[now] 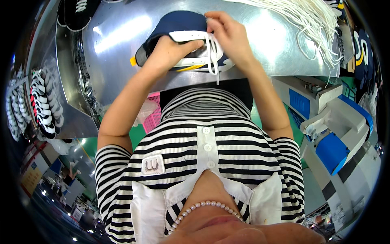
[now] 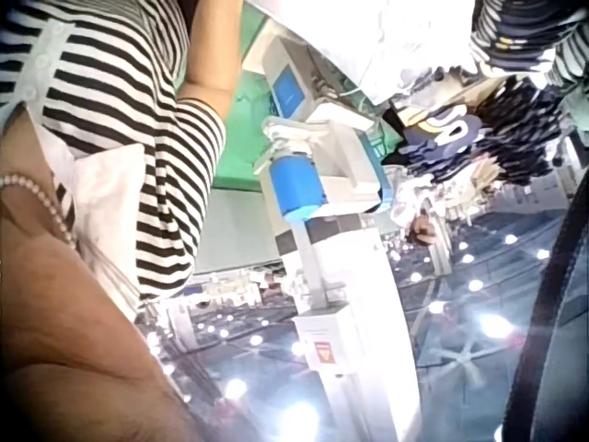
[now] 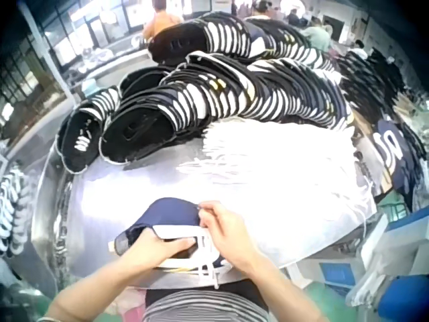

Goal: The person threads white shoelaces through the eyelets of a blue and white sneaker, then repeats the process on a second shoe. The person handles the shoes and laces by hand on a metal workbench.

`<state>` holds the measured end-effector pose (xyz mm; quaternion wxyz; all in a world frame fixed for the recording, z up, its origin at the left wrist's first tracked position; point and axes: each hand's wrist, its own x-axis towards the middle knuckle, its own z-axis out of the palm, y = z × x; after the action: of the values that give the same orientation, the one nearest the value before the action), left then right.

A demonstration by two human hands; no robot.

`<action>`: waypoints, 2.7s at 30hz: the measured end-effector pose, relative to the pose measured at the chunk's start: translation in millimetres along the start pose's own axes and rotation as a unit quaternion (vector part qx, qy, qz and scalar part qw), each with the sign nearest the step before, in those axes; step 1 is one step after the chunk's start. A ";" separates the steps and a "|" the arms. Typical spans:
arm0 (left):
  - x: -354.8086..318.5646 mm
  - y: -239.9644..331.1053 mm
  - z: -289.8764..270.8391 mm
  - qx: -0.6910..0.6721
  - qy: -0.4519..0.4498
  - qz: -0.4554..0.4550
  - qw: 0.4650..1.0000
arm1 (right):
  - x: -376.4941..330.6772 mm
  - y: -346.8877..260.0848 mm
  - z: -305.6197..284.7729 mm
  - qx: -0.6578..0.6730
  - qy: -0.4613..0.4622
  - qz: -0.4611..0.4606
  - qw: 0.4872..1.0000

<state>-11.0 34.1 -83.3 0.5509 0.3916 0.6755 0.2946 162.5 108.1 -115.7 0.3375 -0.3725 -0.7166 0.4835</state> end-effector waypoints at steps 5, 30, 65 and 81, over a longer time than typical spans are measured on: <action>2.5 4.8 8.0 0.024 0.062 0.000 0.998 | 4.6 8.6 7.5 -0.054 0.030 -0.002 0.998; -31.5 -25.4 18.8 0.299 0.168 0.391 0.854 | -14.1 -2.2 -3.3 0.247 0.108 0.046 0.962; -21.9 -30.1 6.6 0.268 0.128 0.337 0.893 | -64.0 -18.0 14.7 -0.078 -0.052 0.107 0.990; -15.9 -19.9 14.4 0.263 0.135 0.293 0.909 | -69.5 -13.3 -0.9 -0.037 -0.037 0.073 0.996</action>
<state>0.3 9.7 -94.7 0.2204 0.6594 0.6512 0.3042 194.9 45.3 -111.5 0.2604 -0.4178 -0.7171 0.4934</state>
